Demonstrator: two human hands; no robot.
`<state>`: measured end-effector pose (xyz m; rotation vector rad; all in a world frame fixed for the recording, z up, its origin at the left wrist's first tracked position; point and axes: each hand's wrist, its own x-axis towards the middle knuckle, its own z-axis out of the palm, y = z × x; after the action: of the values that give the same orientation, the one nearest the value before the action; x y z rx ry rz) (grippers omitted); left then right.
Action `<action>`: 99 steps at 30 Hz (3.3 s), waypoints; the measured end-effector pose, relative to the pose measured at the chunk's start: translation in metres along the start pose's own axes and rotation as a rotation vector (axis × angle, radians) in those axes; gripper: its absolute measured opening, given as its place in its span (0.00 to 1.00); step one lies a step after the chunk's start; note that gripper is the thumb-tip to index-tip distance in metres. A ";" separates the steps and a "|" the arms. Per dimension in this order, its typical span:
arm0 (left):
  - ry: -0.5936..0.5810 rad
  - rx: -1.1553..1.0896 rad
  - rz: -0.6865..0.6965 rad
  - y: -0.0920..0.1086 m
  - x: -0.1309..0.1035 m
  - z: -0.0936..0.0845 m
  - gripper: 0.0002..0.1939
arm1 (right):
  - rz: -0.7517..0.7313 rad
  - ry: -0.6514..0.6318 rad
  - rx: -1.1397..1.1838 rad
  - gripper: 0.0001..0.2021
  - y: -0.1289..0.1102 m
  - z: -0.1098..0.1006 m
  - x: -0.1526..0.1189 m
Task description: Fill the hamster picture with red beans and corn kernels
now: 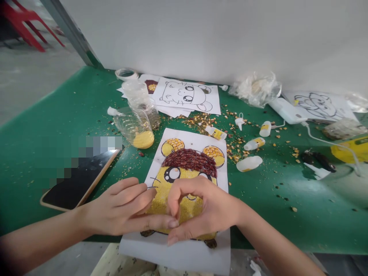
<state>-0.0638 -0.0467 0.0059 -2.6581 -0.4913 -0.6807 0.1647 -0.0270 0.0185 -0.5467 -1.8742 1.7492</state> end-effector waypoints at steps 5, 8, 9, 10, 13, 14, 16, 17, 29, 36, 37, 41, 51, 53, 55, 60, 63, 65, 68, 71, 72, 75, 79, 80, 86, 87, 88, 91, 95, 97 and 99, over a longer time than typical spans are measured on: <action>0.002 -0.020 -0.015 0.001 0.000 0.000 0.26 | 0.005 -0.038 0.050 0.12 -0.001 0.000 0.001; 0.007 -0.019 -0.017 0.002 0.000 0.001 0.25 | 0.005 -0.034 0.050 0.12 0.000 0.000 0.001; 0.008 -0.019 -0.016 0.002 0.000 0.001 0.25 | 0.001 -0.026 0.039 0.12 0.000 0.000 0.000; 0.008 -0.021 -0.015 0.002 0.000 0.001 0.25 | -0.002 -0.018 0.026 0.12 0.000 -0.001 0.000; 0.009 -0.023 -0.011 0.001 -0.001 0.001 0.26 | 0.009 -0.004 0.006 0.12 0.000 -0.001 -0.001; 0.013 -0.020 -0.011 0.001 -0.001 0.002 0.27 | 0.021 -0.003 0.018 0.12 0.000 -0.001 -0.002; 0.020 -0.017 -0.011 0.001 -0.002 0.002 0.28 | 0.066 -0.020 0.086 0.15 -0.002 -0.002 -0.002; 0.026 -0.020 -0.013 0.001 -0.002 0.002 0.28 | 0.097 -0.040 0.138 0.17 -0.003 -0.003 -0.001; 0.025 -0.048 -0.012 0.002 -0.003 0.001 0.23 | 0.091 -0.082 0.215 0.03 0.003 -0.005 0.002; 0.044 -0.069 -0.037 0.002 -0.002 0.003 0.19 | 0.069 -0.065 0.062 0.03 -0.002 -0.008 0.001; 0.048 -0.075 -0.043 0.002 -0.002 0.004 0.20 | 0.065 -0.065 0.036 0.03 -0.003 -0.008 0.000; 0.040 -0.096 -0.057 0.004 -0.002 0.005 0.27 | 0.053 -0.074 -0.039 0.03 -0.004 -0.010 -0.001; 0.019 -0.084 -0.043 0.002 -0.001 0.005 0.35 | 0.072 -0.056 -0.148 0.04 -0.005 -0.007 -0.001; 0.015 -0.088 -0.042 0.002 -0.001 0.005 0.35 | 0.078 -0.049 -0.133 0.04 -0.005 -0.007 -0.001; 0.014 -0.090 -0.046 0.002 -0.001 0.005 0.35 | 0.077 -0.040 -0.114 0.04 -0.005 -0.007 0.000; 0.008 -0.088 -0.047 0.002 -0.002 0.005 0.32 | 0.087 -0.031 -0.081 0.04 -0.006 -0.008 0.001; -0.005 -0.097 -0.045 0.002 -0.002 0.006 0.32 | 0.102 -0.037 -0.064 0.02 -0.006 -0.009 0.000; 0.001 -0.098 -0.043 0.002 -0.002 0.006 0.32 | 0.103 -0.040 -0.055 0.02 -0.005 -0.009 -0.001; 0.010 -0.095 -0.040 0.002 -0.002 0.005 0.32 | 0.078 -0.014 -0.058 0.03 -0.005 -0.010 -0.003; 0.003 -0.097 -0.042 0.002 -0.002 0.004 0.32 | 0.057 0.005 -0.066 0.04 -0.006 -0.011 -0.002; -0.001 -0.098 -0.043 0.002 -0.002 0.004 0.32 | 0.057 0.003 -0.069 0.04 -0.007 -0.011 -0.001; -0.012 -0.108 -0.041 0.002 -0.002 0.004 0.32 | 0.060 -0.020 -0.081 0.03 -0.009 -0.011 0.000; -0.010 -0.101 -0.039 0.002 -0.002 0.005 0.32 | 0.032 -0.042 -0.097 0.03 -0.010 -0.012 0.000; -0.012 -0.098 -0.038 0.002 -0.002 0.005 0.32 | 0.023 -0.047 -0.106 0.03 -0.010 -0.012 0.000; -0.041 -0.114 -0.030 0.001 -0.001 0.004 0.34 | 0.014 -0.063 -0.193 0.03 -0.008 -0.012 -0.002; -0.049 -0.116 -0.030 0.001 -0.001 0.004 0.35 | 0.025 -0.060 -0.205 0.04 -0.007 -0.011 -0.002; -0.058 -0.119 -0.031 0.001 -0.001 0.004 0.36 | 0.038 -0.057 -0.215 0.05 -0.007 -0.011 -0.003; -0.096 -0.141 -0.023 0.001 -0.001 0.003 0.34 | 0.085 -0.059 -0.230 0.08 -0.005 -0.011 -0.004; -0.139 -0.165 -0.009 0.000 -0.002 0.004 0.31 | 0.098 -0.065 -0.215 0.04 -0.005 -0.011 -0.003; -0.148 -0.164 -0.012 0.000 -0.002 0.004 0.30 | 0.100 -0.063 -0.208 0.04 -0.006 -0.012 -0.002; -0.150 -0.159 -0.011 -0.001 -0.002 0.005 0.30 | 0.099 -0.046 -0.212 0.03 -0.008 -0.012 -0.002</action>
<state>-0.0641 -0.0446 0.0009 -2.8725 -0.5112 -0.5467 0.1741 -0.0192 0.0266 -0.6940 -2.1123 1.6466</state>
